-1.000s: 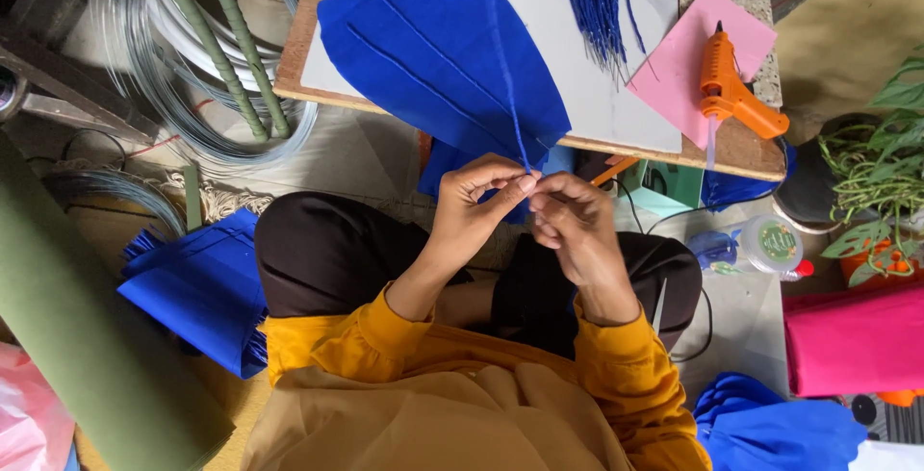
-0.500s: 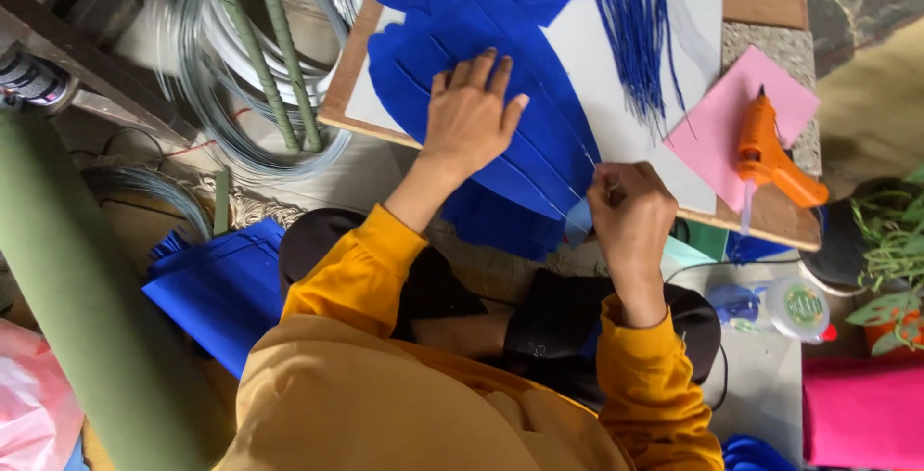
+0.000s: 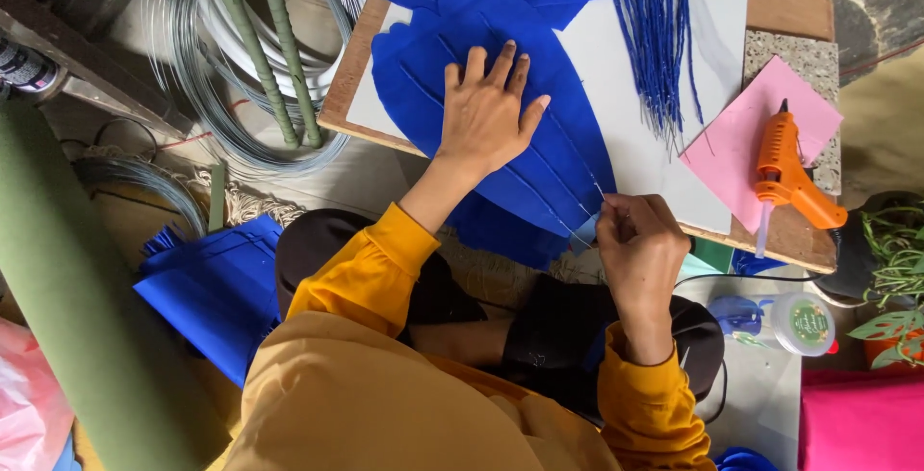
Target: The person is gluing thin blue sticks onto blue fabric petals to create components for a craft project.
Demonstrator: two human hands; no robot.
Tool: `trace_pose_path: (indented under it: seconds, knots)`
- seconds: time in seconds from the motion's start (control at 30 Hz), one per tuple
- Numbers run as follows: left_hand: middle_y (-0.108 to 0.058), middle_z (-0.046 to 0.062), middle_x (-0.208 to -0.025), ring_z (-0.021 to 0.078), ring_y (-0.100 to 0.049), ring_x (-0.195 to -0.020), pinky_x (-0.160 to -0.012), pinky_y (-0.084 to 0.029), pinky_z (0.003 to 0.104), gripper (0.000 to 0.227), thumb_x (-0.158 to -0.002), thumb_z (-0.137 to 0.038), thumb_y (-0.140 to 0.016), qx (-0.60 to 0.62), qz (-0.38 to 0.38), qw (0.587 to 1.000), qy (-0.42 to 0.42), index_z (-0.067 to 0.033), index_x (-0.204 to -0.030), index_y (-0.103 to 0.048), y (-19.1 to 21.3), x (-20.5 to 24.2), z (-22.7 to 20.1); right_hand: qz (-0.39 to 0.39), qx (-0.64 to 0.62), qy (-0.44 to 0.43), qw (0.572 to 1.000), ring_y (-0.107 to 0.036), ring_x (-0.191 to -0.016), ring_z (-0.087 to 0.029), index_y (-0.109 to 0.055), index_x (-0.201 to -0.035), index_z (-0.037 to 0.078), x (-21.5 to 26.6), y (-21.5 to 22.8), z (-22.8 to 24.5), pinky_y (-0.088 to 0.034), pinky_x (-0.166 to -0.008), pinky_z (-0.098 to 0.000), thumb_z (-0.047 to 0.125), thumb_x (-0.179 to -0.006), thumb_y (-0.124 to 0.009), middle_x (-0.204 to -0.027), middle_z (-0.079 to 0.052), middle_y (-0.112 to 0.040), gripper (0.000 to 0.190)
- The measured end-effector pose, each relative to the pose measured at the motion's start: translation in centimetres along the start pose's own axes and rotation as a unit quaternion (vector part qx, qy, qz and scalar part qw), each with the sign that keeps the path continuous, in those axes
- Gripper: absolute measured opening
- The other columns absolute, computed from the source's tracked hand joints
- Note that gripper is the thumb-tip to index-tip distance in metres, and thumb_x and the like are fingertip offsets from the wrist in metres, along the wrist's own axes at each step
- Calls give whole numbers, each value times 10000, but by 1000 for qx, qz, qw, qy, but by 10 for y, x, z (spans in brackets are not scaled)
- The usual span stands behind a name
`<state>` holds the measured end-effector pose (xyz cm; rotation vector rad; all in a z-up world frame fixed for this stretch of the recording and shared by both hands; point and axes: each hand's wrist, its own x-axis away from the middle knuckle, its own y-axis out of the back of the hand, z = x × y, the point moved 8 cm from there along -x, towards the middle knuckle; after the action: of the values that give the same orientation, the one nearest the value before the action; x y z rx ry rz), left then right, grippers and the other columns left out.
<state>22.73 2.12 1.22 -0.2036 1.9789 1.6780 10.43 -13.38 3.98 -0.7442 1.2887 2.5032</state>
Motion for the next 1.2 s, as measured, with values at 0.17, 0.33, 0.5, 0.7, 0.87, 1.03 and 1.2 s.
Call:
trace_pose_path:
  seconds: [0.17, 0.33, 0.5, 0.7, 0.87, 1.03, 1.2]
  knots:
    - [-508, 49, -1249, 281, -384, -1046, -760, -345, 438, 559, -896, -495, -298, -1, -8, 1000, -6, -97, -1203, -541, 1, 1, 0, -2, -4, -5, 1000, -495, -523, -126, -652, -841, -27, 2, -1, -1, -414, -506, -223, -107, -776, -614, -790, -105, -589, 110]
    - [-493, 52, -1265, 288, -378, -1054, -770, -341, 440, 566, -897, -491, -303, 2, -3, 1000, -6, -78, -1217, -522, 0, 1, 0, -1, -7, -15, 1000, -518, -543, -132, -653, -857, -20, 2, -1, -2, -436, -527, -223, -91, -785, -613, -809, -105, -592, 108]
    - [-495, 43, -1266, 278, -384, -1021, -745, -338, 439, 557, -895, -466, -311, 7, -3, 1000, -5, -57, -1196, -538, 0, -3, 0, 9, -3, -17, 1000, -556, -575, -148, -649, -867, -9, 0, 2, -1, -472, -552, -228, -65, -790, -630, -810, -97, -601, 97]
    - [-532, 42, -1219, 292, -353, -1127, -860, -281, 484, 476, -873, -401, -376, 22, 21, 999, -20, -54, -1129, -577, -6, -7, 3, 19, 5, 3, 1000, -498, -513, -135, -661, -881, 4, 1, 6, 1, -427, -499, -242, -26, -804, -653, -787, -80, -590, 84]
    - [-539, 37, -1215, 244, -463, -1054, -814, -315, 429, 399, -884, -344, -406, 24, -15, 998, -47, -93, -1135, -588, -6, -5, 4, 45, -17, -20, 999, -458, -511, -118, -664, -908, 30, 3, 15, 0, -410, -521, -245, -13, -829, -631, -819, -64, -620, 96]
    - [-560, 35, -1190, 236, -470, -1041, -814, -308, 432, 422, -895, -396, -423, 27, -28, 998, -51, -91, -1126, -602, -5, -3, 4, 37, -22, -83, 996, -476, -562, -116, -665, -932, 27, 8, 24, -18, -371, -517, -241, -9, -852, -598, -817, -50, -633, 111]
    - [-575, 36, -1168, 242, -481, -1019, -813, -306, 441, 490, -856, -491, -495, 15, -22, 998, -52, -89, -1115, -606, -6, -7, 3, 85, -124, -146, 978, -554, -626, -79, -650, -921, 34, 8, 10, -24, -440, -593, -184, 35, -855, -585, -908, -34, -664, 92]
